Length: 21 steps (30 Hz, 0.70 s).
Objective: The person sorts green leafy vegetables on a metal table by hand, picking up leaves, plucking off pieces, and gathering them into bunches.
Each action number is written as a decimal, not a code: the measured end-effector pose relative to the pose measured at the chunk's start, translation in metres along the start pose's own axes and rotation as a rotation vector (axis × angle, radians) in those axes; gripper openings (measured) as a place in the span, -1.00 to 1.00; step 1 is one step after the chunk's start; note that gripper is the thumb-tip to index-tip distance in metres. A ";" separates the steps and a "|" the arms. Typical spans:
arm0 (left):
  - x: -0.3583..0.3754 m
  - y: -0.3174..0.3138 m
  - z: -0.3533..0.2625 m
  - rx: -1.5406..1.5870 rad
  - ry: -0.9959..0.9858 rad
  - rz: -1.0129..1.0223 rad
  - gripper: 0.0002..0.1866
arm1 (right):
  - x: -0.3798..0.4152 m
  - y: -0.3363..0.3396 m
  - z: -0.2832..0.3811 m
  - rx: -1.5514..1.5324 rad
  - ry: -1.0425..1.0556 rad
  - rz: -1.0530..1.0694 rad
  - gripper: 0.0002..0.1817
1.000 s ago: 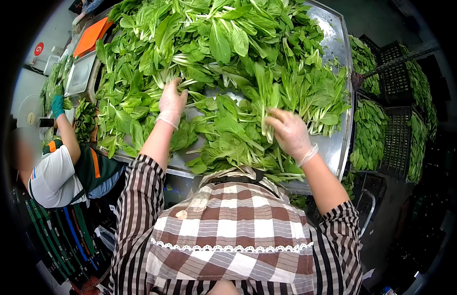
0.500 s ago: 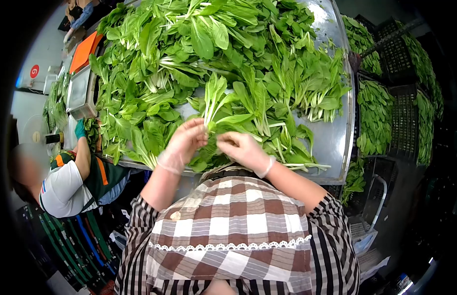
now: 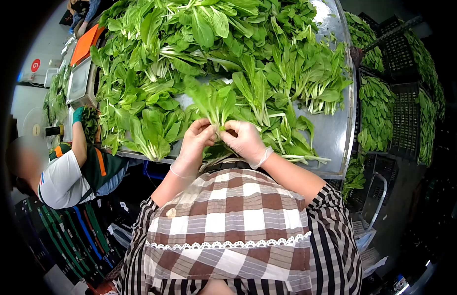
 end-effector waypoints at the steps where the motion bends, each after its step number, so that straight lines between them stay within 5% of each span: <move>1: -0.002 -0.001 -0.001 -0.031 -0.022 -0.006 -0.75 | 0.001 -0.001 -0.001 -0.010 -0.008 0.022 -0.84; 10: -0.010 0.006 0.001 0.192 -0.080 -0.174 -0.86 | 0.002 0.004 -0.039 -0.484 -0.214 -0.087 -0.78; 14: -0.016 0.017 -0.001 0.204 -0.084 -0.205 -0.86 | 0.003 0.003 0.001 0.573 -0.075 0.148 -0.65; 21: -0.010 -0.007 -0.004 0.114 -0.107 -0.067 -0.68 | -0.008 -0.006 0.011 0.631 0.168 -0.001 -0.63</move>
Point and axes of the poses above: each hand's wrist, its own x-axis away from the middle knuckle, its own y-axis out of the back of the hand, z = x × y, the point moved 7 cm from there along -x, towards the middle knuckle, and after that the axes turned 13 degrees about -x, right-handed, at the moved point
